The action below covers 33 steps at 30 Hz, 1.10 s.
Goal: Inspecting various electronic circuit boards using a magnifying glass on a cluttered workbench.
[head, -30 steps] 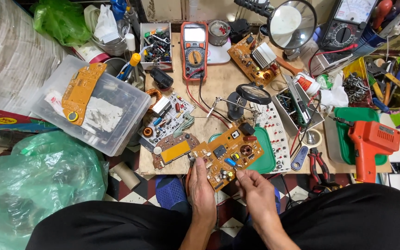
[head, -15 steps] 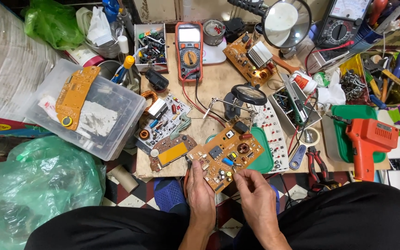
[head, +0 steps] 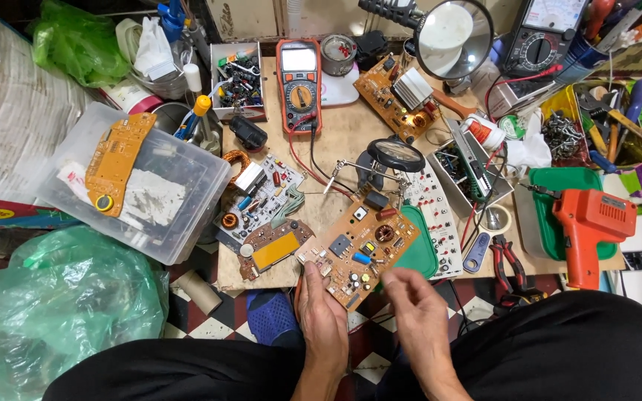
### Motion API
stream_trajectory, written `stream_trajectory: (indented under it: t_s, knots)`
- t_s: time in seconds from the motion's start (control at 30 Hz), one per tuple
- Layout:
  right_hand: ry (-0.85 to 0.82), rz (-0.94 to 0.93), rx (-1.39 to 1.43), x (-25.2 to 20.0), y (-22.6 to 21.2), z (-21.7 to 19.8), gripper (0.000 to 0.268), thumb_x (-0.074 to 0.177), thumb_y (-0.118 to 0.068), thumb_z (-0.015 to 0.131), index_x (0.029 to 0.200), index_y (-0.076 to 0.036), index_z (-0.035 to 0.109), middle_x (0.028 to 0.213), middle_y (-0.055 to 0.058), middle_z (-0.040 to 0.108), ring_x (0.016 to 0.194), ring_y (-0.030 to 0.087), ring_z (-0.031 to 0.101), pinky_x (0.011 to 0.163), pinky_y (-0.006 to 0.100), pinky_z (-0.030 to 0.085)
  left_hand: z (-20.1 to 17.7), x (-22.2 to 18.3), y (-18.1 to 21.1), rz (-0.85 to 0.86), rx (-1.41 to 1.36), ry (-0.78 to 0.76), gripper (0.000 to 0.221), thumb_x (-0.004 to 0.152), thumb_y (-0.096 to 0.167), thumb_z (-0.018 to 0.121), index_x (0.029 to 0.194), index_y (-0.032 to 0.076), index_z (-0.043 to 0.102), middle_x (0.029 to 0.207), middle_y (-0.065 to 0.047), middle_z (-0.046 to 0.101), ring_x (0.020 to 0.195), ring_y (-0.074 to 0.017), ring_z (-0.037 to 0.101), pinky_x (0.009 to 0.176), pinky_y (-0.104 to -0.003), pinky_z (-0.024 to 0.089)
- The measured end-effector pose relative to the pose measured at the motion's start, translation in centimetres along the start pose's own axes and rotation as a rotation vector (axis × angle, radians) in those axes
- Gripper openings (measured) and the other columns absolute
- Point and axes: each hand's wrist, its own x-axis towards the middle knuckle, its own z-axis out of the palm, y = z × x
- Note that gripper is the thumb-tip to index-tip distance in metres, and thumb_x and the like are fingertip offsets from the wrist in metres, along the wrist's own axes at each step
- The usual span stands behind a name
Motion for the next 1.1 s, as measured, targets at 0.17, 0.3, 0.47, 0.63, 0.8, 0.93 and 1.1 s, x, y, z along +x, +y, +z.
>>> stream_trajectory:
  t_s: [0.17, 0.3, 0.47, 0.63, 0.8, 0.93, 1.1]
  knots:
    - [-0.009, -0.119, 0.037, 0.5, 0.9, -0.8, 0.034, 0.105, -0.013, 0.071, 0.135, -0.003, 0.082, 0.094, 0.005, 0.069, 0.079, 0.013, 0.059, 0.073, 0.026, 0.049, -0.2, 0.0, -0.4, -0.063, -0.056, 0.054, 0.067, 0.111, 0.034, 0.047, 0.153, -0.017, 0.054, 0.148, -0.035, 0.061, 0.135, -0.0315, 0.063, 0.110, -0.035, 0.052]
    - [-0.052, -0.138, -0.013, 0.8, 1.1, -0.6, 0.033, 0.106, -0.012, 0.069, 0.134, -0.005, 0.085, 0.103, 0.002, 0.068, 0.091, 0.013, 0.062, 0.084, 0.026, 0.050, 0.3, -0.4, 0.4, -0.073, -0.039, 0.065, 0.064, 0.113, 0.032, 0.045, 0.153, -0.017, 0.054, 0.147, -0.034, 0.062, 0.135, -0.0310, 0.063, 0.112, -0.035, 0.051]
    - [-0.088, 0.036, 0.187, 0.8, 0.7, -0.4, 0.036, 0.104, -0.004, 0.071, 0.136, 0.002, 0.085, 0.105, 0.006, 0.065, 0.089, 0.016, 0.056, 0.081, 0.028, 0.047, -0.2, -0.1, -0.1, -0.066, -0.019, 0.059, 0.064, 0.112, 0.033, 0.046, 0.152, -0.015, 0.057, 0.146, -0.033, 0.063, 0.133, -0.0307, 0.063, 0.108, -0.035, 0.052]
    - [-0.200, 0.076, 0.191, 0.3, 0.7, -0.4, 0.043, 0.103, -0.004, 0.069, 0.143, 0.002, 0.084, 0.109, 0.010, 0.080, 0.088, 0.018, 0.064, 0.082, 0.030, 0.051, -0.2, -0.1, -0.2, -0.051, -0.053, 0.048, 0.064, 0.111, 0.031, 0.047, 0.153, -0.017, 0.055, 0.150, -0.030, 0.060, 0.139, -0.0305, 0.059, 0.117, -0.036, 0.047]
    - [-0.297, -0.271, -0.202, 0.0, 1.2, -0.6, 0.055, 0.103, -0.008, 0.058, 0.156, -0.015, 0.070, 0.112, 0.003, 0.083, 0.089, 0.013, 0.070, 0.081, 0.026, 0.058, -0.3, 0.3, -0.2, -0.094, -0.179, 0.040, 0.058, 0.115, 0.030, 0.042, 0.151, -0.015, 0.052, 0.139, -0.029, 0.057, 0.127, -0.0310, 0.059, 0.112, -0.040, 0.049]
    - [-0.160, -0.103, -0.008, -0.4, 2.8, -0.9, 0.054, 0.104, -0.011, 0.063, 0.157, -0.013, 0.072, 0.081, 0.008, 0.077, 0.071, 0.015, 0.060, 0.068, 0.027, 0.049, -0.3, 0.2, 0.0, -0.115, -0.183, 0.069, 0.060, 0.115, 0.031, 0.043, 0.152, -0.015, 0.052, 0.143, -0.029, 0.058, 0.129, -0.0306, 0.061, 0.110, -0.039, 0.051]
    - [-0.241, -0.082, 0.091, -1.0, 3.8, -0.4, 0.051, 0.103, -0.008, 0.066, 0.153, -0.006, 0.075, 0.085, 0.011, 0.081, 0.074, 0.017, 0.063, 0.069, 0.028, 0.054, -0.3, 0.1, -0.2, -0.070, -0.226, -0.034, 0.053, 0.117, 0.030, 0.041, 0.145, -0.014, 0.052, 0.132, -0.028, 0.059, 0.121, -0.0330, 0.062, 0.107, -0.045, 0.052]
